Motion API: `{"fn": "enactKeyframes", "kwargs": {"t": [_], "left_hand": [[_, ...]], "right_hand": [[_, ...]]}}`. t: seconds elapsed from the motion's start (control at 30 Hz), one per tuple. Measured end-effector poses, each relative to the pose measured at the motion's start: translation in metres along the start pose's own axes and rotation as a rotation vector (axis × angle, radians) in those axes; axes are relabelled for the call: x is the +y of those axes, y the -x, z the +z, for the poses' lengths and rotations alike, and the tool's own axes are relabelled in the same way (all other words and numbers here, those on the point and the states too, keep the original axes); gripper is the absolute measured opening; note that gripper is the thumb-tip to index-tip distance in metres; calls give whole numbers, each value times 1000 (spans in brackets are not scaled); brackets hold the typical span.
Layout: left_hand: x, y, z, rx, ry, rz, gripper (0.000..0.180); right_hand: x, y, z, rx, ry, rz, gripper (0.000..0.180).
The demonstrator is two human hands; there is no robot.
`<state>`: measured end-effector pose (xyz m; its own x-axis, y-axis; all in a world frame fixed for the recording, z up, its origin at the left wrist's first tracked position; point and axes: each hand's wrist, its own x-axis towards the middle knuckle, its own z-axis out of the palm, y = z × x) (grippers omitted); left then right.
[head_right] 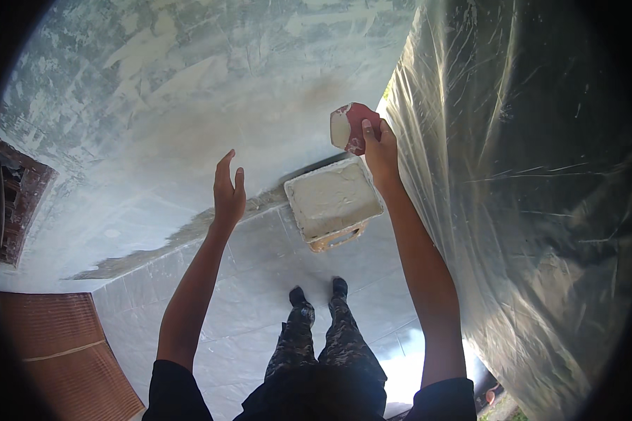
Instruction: The person applies wall putty to a section of wall using a putty knife.
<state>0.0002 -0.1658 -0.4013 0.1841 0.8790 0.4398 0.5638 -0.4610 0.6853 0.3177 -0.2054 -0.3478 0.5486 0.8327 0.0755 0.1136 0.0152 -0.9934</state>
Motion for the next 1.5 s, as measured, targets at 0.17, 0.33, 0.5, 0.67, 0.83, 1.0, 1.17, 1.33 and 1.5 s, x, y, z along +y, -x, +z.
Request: {"fn": "enactKeyframes", "kwargs": {"t": [0.17, 0.33, 0.5, 0.67, 0.83, 1.0, 1.17, 1.33, 1.5], "left_hand": [[-34, 89, 79, -115, 45, -187, 42], [-54, 164, 144, -130, 23, -279, 42], [-76, 215, 188, -148, 36, -381, 42], [-97, 241, 233, -168, 55, -500, 42], [-129, 267, 267, -171, 57, -571, 45], [-145, 284, 287, -197, 24, -525, 54], [-136, 288, 294, -167, 105, -539, 59], [-141, 290, 289, -178, 125, -521, 60], [-148, 292, 286, -212, 117, -504, 60]], "right_hand": [[124, 29, -36, -93, 198, 62, 29], [221, 49, -59, -172, 387, 134, 24], [273, 59, -59, -285, 479, 162, 22], [342, 54, -63, -383, 677, -137, 16], [368, 64, -43, -539, 762, -174, 13], [385, 72, -37, -653, 874, -371, 19], [393, 73, -40, -681, 886, -417, 19], [389, 64, -39, -764, 854, -355, 19], [386, 52, -36, -956, 866, -309, 16]]}}
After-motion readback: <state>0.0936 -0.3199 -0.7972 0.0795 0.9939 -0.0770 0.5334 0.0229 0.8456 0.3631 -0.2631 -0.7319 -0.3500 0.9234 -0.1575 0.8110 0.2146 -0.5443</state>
